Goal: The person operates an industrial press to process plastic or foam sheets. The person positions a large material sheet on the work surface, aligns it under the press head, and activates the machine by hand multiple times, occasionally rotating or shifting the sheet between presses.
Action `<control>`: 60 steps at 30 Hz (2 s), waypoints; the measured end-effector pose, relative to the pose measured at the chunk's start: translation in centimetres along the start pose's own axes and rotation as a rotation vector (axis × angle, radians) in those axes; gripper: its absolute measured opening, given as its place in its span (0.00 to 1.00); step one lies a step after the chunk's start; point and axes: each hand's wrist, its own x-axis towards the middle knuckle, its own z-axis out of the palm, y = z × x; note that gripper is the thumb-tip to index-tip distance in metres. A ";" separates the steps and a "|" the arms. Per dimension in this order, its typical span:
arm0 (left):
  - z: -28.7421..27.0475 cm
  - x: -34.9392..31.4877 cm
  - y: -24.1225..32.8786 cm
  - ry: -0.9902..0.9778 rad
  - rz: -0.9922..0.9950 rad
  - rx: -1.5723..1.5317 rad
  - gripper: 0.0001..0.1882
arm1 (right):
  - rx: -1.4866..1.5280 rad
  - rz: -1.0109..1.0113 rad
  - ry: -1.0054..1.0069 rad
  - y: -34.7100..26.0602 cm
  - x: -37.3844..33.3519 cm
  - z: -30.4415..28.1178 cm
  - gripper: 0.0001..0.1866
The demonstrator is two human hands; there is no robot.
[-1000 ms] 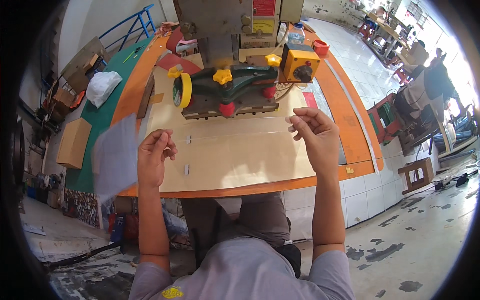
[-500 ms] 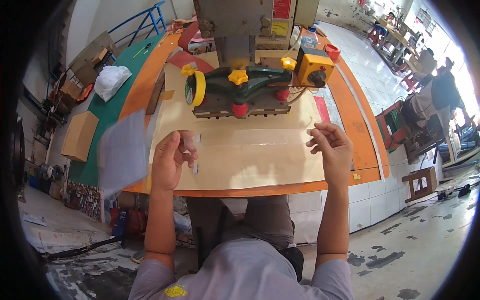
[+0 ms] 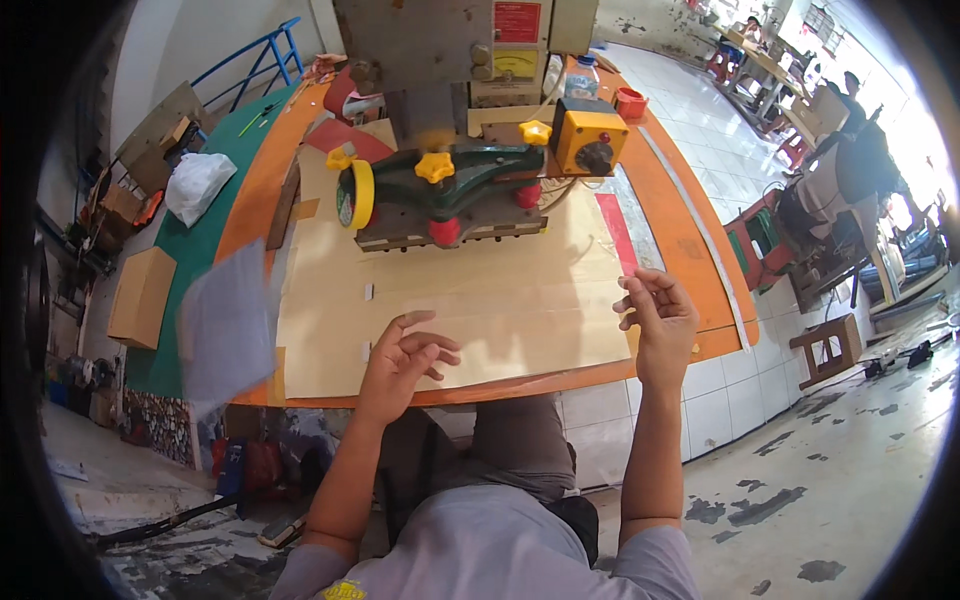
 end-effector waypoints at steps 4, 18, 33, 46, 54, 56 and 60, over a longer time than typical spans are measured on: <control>2.6 -0.8 -1.1 -0.018 -0.064 -0.047 0.19 | -0.062 0.032 0.019 -0.8 -1.4 -1.7 0.11; 13.4 2.1 7.1 0.056 0.017 -0.732 0.26 | -0.638 -0.968 -0.046 8.3 -16.3 -2.0 0.53; 6.6 -7.5 3.1 -0.654 -0.388 -0.080 0.36 | -0.792 -0.179 0.255 -6.6 -9.3 -30.9 0.11; -22.7 -11.3 4.2 0.716 0.101 0.977 0.21 | -1.466 0.324 0.182 27.9 -17.5 -45.5 0.15; -26.9 -11.0 3.5 0.545 -0.122 1.378 0.21 | -1.400 0.809 -0.038 41.3 -29.7 -37.3 0.19; -26.7 -10.5 3.5 0.526 -0.128 1.438 0.19 | -1.161 1.009 -0.422 44.1 -33.6 -31.3 0.21; -29.1 -11.5 5.4 0.504 -0.106 1.439 0.14 | -0.611 1.349 -0.861 45.0 -36.1 -24.9 0.26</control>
